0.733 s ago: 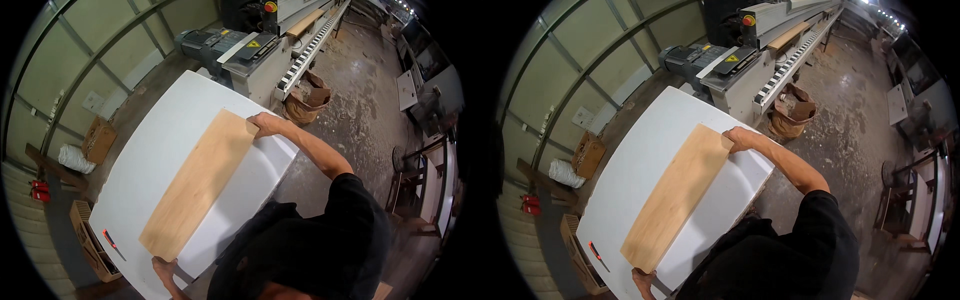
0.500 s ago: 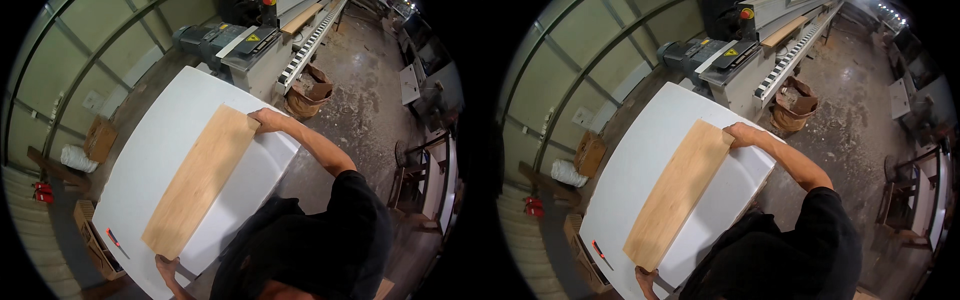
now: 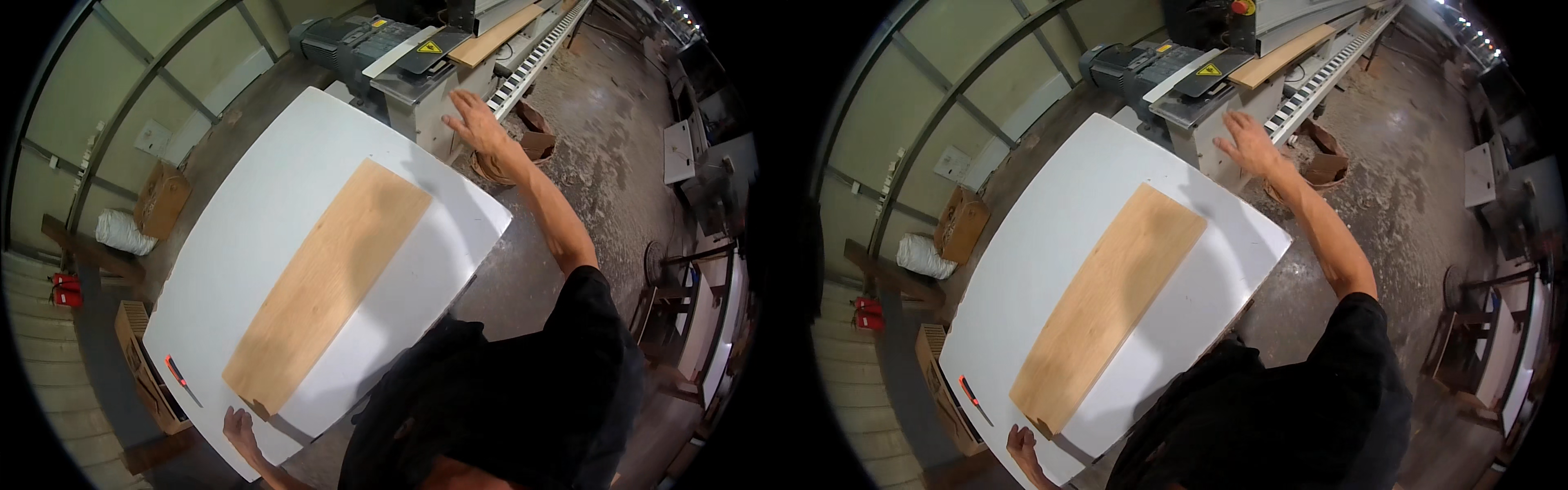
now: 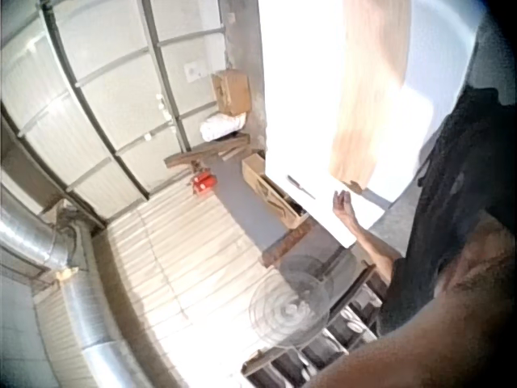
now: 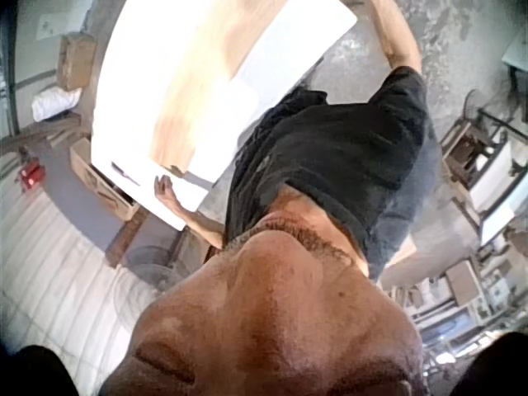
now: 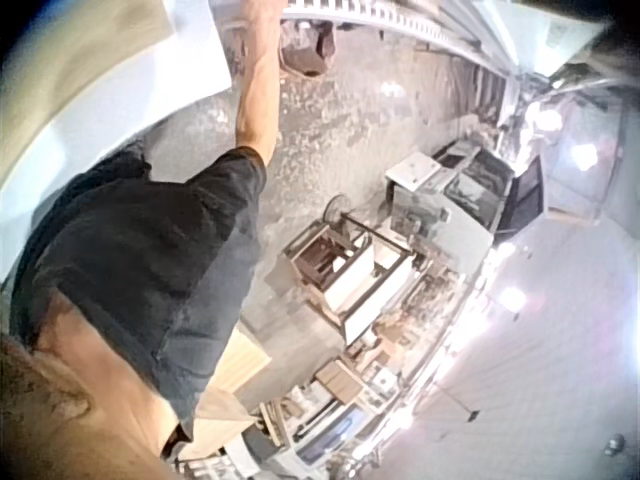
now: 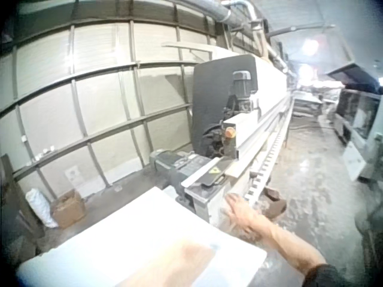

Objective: The person picks up wood planks from a stack, places them on a work table and the rail of a woodworking machine, and then carries them to another stack.

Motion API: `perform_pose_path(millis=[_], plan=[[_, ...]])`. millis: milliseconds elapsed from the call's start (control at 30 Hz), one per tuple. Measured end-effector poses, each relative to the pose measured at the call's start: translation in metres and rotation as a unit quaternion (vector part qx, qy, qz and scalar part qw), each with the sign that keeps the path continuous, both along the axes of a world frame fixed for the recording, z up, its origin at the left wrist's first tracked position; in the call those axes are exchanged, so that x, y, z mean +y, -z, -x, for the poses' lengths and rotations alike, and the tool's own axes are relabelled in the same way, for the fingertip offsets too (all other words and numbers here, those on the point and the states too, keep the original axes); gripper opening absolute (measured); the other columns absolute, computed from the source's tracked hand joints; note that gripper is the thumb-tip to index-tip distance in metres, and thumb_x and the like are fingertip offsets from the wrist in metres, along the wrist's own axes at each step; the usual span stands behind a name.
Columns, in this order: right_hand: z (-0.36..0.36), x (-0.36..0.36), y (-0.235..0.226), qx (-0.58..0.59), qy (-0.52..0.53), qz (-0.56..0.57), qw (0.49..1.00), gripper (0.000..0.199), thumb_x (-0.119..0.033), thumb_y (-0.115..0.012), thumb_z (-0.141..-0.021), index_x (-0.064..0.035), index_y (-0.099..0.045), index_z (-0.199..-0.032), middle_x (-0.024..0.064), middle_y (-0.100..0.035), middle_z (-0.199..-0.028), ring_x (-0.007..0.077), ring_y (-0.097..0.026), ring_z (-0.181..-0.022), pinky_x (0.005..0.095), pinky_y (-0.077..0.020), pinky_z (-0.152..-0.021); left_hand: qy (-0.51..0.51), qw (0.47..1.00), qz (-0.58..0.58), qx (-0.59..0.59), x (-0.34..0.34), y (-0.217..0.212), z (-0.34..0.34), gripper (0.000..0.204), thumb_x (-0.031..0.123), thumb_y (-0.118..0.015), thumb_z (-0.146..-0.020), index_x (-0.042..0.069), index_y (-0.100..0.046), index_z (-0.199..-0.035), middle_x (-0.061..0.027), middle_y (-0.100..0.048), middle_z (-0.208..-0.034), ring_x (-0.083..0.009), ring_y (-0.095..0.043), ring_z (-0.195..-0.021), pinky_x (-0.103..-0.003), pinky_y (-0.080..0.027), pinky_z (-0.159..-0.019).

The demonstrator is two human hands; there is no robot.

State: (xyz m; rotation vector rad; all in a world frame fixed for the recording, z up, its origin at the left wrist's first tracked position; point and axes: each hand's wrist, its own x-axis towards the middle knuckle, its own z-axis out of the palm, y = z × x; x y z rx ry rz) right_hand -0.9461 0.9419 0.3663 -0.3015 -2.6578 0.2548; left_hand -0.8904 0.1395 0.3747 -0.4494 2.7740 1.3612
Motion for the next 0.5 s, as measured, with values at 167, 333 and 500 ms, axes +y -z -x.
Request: perform_pose_path(millis=[167, 333, 500], plan=[[0.040, 0.049, 0.020, 0.005, 0.034, -0.079, 0.996, 0.069, -0.047, -0.044, -0.095, 0.0078, -0.037, -0.137, 0.0262, -0.038, -0.142, 0.0395, -0.031, -0.134, 0.0423, -0.0258, -0.112, 0.059, 0.998, 0.016, 0.016, 0.043, -0.001, 0.016, 0.058, 0.010, -0.064, -0.077, -0.016, -0.046, -0.126, -0.0180, -0.065, -0.097, -0.0220, -0.063, -0.086, -0.032, -0.050, -0.073], [0.058, 0.073, 0.027, -0.033, 0.041, -0.080, 0.995, 0.068, -0.048, -0.042, -0.095, 0.0048, -0.038, -0.138, 0.0229, -0.038, -0.143, 0.0370, -0.031, -0.135, 0.0446, -0.0248, -0.111, 0.087, 0.996, 0.021, 0.008, 0.099, -0.016, 0.033, 0.056, 0.010, -0.065, -0.079, -0.013, -0.048, -0.126, -0.0164, -0.065, -0.099, -0.0214, -0.062, -0.088, -0.031, -0.049, -0.073], [0.061, 0.103, 0.034, -0.052, 0.057, -0.070, 0.995, 0.067, -0.050, -0.038, -0.096, 0.0016, -0.038, -0.139, 0.0204, -0.038, -0.144, 0.0346, -0.032, -0.136, 0.0443, -0.0240, -0.112, 0.122, 0.992, -0.012, 0.000, 0.147, -0.021, 0.053, 0.054, 0.008, -0.068, -0.081, -0.012, -0.049, -0.127, -0.0147, -0.065, -0.101, -0.0198, -0.062, -0.089, -0.031, -0.049, -0.075]])
